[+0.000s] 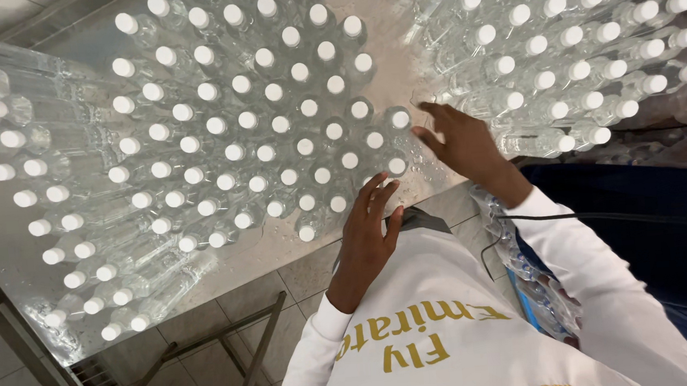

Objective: The person repeatedly picks up clear plastic bottles from a metal table, screws on white caps, and places the capped bottles back on the table. The person also moves a blue bucket filled with caps to the side.

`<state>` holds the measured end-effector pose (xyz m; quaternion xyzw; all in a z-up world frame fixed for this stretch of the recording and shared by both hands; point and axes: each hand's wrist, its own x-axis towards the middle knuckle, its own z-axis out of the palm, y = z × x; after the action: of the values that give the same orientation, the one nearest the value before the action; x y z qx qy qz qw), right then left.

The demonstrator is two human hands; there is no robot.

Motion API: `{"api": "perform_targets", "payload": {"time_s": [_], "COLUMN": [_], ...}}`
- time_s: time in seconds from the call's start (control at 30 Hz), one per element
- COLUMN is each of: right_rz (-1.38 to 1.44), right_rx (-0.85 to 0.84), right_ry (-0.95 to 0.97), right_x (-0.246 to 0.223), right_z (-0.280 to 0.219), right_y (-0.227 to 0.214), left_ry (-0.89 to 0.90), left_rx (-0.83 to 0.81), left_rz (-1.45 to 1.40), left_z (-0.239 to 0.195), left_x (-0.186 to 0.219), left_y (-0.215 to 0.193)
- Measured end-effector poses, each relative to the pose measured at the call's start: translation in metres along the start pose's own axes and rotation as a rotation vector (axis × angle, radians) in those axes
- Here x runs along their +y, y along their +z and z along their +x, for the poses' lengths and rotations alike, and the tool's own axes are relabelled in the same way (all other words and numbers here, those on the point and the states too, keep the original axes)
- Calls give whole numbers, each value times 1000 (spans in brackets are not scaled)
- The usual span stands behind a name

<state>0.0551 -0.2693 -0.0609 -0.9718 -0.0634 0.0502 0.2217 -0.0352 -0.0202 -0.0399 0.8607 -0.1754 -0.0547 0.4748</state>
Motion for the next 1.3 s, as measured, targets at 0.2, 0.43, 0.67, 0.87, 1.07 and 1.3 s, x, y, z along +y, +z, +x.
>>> {"api": "perform_targets", "payload": {"time_s": [0.2, 0.43, 0.67, 0.87, 1.07, 1.3], "right_rz": [-102, -132, 220, 463, 247, 110], "right_rx": [-215, 48, -261, -195, -306, -476], "right_ry": [-43, -213, -110, 73, -4, -406], "right_x": [16, -77, -145, -117, -107, -159], "right_z": [47, 2, 20, 46, 60, 77], "right_y": [58, -87, -185, -144, -103, -104], "left_ry": [60, -32, -70, -693, -819, -540], "left_rx": [43, 120, -99, 25, 158, -92], "left_rz": [45, -270, -511, -1092, -1202, -1146], "left_z": [-7, 6, 55, 41, 31, 19], "left_x": [2, 0, 35, -18, -43, -60], "left_y": [-12, -33, -76, -55, -56, -58]}}
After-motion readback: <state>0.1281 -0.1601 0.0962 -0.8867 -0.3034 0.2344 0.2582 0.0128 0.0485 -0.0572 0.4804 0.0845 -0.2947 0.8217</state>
